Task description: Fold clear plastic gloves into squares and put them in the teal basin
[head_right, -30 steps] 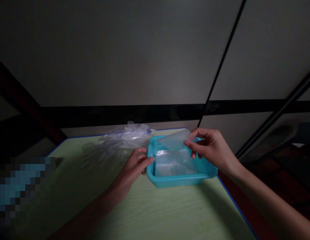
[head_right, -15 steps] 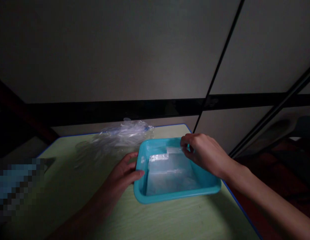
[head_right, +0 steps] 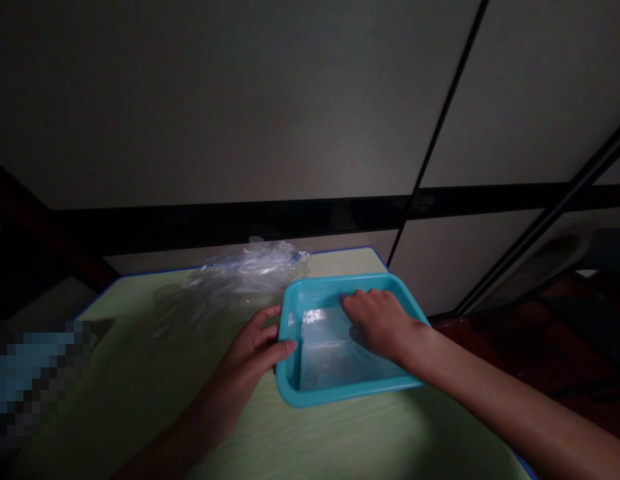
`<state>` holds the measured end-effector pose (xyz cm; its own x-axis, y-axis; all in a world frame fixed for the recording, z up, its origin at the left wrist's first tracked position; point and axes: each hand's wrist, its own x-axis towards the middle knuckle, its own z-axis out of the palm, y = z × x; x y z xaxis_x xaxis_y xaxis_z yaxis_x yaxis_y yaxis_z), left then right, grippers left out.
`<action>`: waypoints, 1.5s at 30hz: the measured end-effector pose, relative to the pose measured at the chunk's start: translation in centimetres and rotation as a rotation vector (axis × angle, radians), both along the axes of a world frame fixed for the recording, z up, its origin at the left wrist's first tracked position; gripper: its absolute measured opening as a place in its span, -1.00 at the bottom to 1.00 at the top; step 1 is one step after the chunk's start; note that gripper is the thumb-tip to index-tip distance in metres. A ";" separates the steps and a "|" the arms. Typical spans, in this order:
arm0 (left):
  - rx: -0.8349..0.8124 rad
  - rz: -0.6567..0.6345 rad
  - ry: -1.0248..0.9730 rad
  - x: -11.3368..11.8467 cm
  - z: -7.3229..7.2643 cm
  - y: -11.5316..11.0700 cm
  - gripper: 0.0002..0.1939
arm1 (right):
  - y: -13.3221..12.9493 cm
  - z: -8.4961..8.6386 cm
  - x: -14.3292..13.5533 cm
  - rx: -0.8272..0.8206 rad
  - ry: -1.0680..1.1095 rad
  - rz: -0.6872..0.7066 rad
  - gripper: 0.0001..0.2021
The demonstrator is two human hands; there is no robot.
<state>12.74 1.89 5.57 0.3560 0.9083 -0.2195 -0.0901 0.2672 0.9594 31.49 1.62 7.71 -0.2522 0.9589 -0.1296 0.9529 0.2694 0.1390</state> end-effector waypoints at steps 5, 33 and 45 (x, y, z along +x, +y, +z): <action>0.009 -0.009 -0.014 0.0 -0.2 0.2 -0.57 | 1.2 0.0 0.9 -0.256 0.298 -0.014 -0.69; 0.013 -0.054 -0.137 1.7 -1.1 -0.1 -0.55 | 1.9 1.1 4.3 -0.378 0.515 0.182 -0.63; 0.173 0.062 0.010 -1.5 -3.9 1.0 -0.75 | -2.7 4.3 -1.0 0.196 0.244 0.173 -0.80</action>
<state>11.26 2.89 1.69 0.2964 0.9531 -0.0617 -0.0917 0.0927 0.9915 30.49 -1.05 12.02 -0.4134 0.9002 0.1370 0.9072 0.4200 -0.0223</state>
